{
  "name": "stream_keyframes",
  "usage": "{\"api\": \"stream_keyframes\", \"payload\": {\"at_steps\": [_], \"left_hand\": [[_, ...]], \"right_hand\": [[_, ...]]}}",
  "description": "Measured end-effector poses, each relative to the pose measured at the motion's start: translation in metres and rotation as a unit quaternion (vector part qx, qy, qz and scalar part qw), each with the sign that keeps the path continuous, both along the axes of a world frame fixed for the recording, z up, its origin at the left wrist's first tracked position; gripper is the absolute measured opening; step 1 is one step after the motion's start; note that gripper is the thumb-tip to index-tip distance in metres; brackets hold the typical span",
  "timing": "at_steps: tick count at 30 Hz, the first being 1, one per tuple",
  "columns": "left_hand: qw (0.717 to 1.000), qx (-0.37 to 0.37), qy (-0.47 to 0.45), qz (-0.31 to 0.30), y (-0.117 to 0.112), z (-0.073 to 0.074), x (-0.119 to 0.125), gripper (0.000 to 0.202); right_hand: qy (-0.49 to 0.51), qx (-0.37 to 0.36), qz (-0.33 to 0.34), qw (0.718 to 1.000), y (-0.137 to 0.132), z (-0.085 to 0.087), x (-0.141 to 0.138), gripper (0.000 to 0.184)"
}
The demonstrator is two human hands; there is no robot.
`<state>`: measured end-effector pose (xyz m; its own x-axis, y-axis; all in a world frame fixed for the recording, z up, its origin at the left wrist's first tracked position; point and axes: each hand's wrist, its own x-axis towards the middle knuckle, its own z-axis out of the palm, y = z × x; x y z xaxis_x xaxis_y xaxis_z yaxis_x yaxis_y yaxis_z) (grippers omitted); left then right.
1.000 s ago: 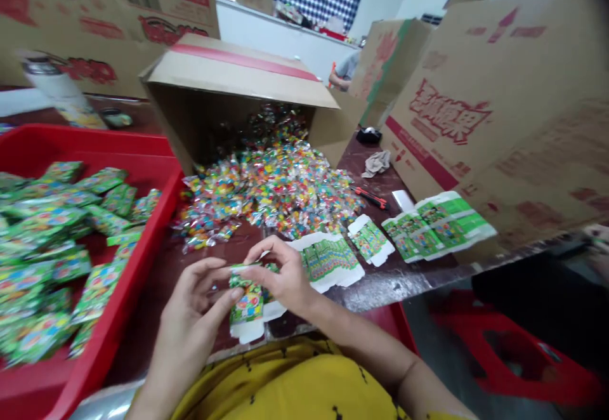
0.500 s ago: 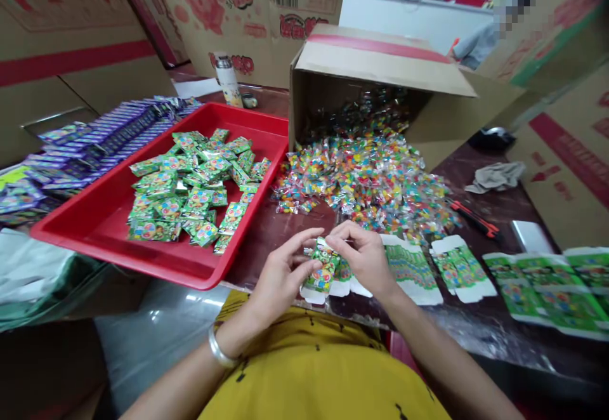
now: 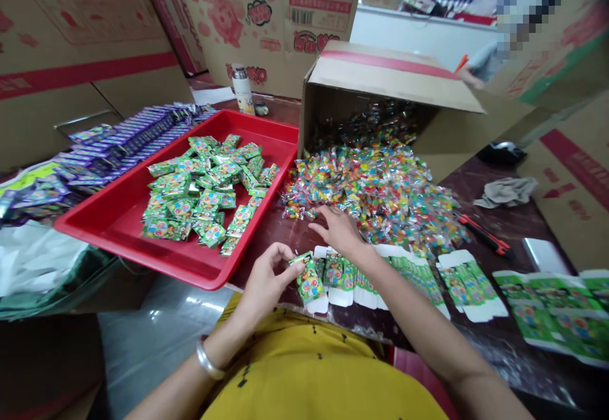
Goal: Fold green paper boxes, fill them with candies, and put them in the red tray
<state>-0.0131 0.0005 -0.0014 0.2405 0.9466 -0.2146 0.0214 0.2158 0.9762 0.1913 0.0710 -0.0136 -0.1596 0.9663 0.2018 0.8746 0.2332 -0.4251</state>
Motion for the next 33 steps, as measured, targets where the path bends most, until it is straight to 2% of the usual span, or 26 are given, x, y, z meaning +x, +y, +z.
{"api": "stream_keyframes", "payload": {"at_steps": [2, 4, 6, 8, 9, 11, 13, 15, 17, 22, 26, 30, 33], "left_hand": [[0.999, -0.038, -0.025, 0.017, 0.001, -0.001, -0.002, 0.040], [0.996, -0.073, -0.054, 0.022, 0.001, 0.001, -0.004, 0.052], [0.993, -0.095, -0.071, 0.012, 0.001, 0.001, -0.007, 0.057], [0.992, -0.099, -0.078, 0.000, 0.003, 0.000, -0.010, 0.057], [0.992, -0.094, -0.078, -0.004, 0.004, -0.002, -0.010, 0.054], [0.994, -0.073, -0.074, -0.016, 0.005, -0.006, -0.010, 0.046], [0.996, -0.052, -0.072, -0.029, 0.005, -0.009, -0.008, 0.039], [0.996, -0.045, -0.077, -0.032, 0.004, -0.009, -0.005, 0.035], [0.995, -0.040, -0.087, -0.031, 0.003, -0.007, -0.002, 0.033], [0.995, 0.024, -0.076, -0.051, 0.001, -0.002, 0.004, 0.027], [0.997, 0.029, -0.051, -0.055, 0.004, -0.001, 0.013, 0.042], [0.997, 0.035, -0.061, 0.009, 0.008, 0.012, 0.020, 0.079], [0.998, 0.016, -0.054, -0.006, 0.008, 0.023, 0.023, 0.083]], "right_hand": [[-0.061, 0.001, -0.004, 0.998, 0.018, -0.009, -0.009, 0.027], [-0.062, 0.005, -0.010, 0.998, 0.025, -0.014, -0.013, 0.018], [-0.048, 0.008, -0.017, 0.999, 0.025, -0.013, -0.010, 0.011], [-0.033, 0.013, -0.036, 0.999, 0.017, -0.007, -0.001, 0.015], [0.004, 0.018, -0.049, 0.999, 0.012, -0.001, 0.004, 0.018], [0.147, 0.027, -0.068, 0.986, -0.003, 0.012, 0.012, 0.022], [0.309, 0.016, -0.065, 0.949, -0.018, 0.026, 0.013, 0.025], [0.382, -0.018, -0.047, 0.923, -0.030, 0.037, 0.009, 0.025], [0.364, -0.032, -0.031, 0.930, -0.037, 0.045, 0.001, 0.021], [0.228, 0.023, 0.029, 0.973, -0.043, 0.054, -0.009, 0.013], [0.239, -0.050, 0.100, 0.965, -0.049, 0.057, -0.010, 0.019], [0.319, 0.000, 0.007, 0.948, -0.055, 0.059, -0.013, 0.014], [0.345, 0.032, 0.000, 0.938, -0.062, 0.061, -0.014, 0.016]]}}
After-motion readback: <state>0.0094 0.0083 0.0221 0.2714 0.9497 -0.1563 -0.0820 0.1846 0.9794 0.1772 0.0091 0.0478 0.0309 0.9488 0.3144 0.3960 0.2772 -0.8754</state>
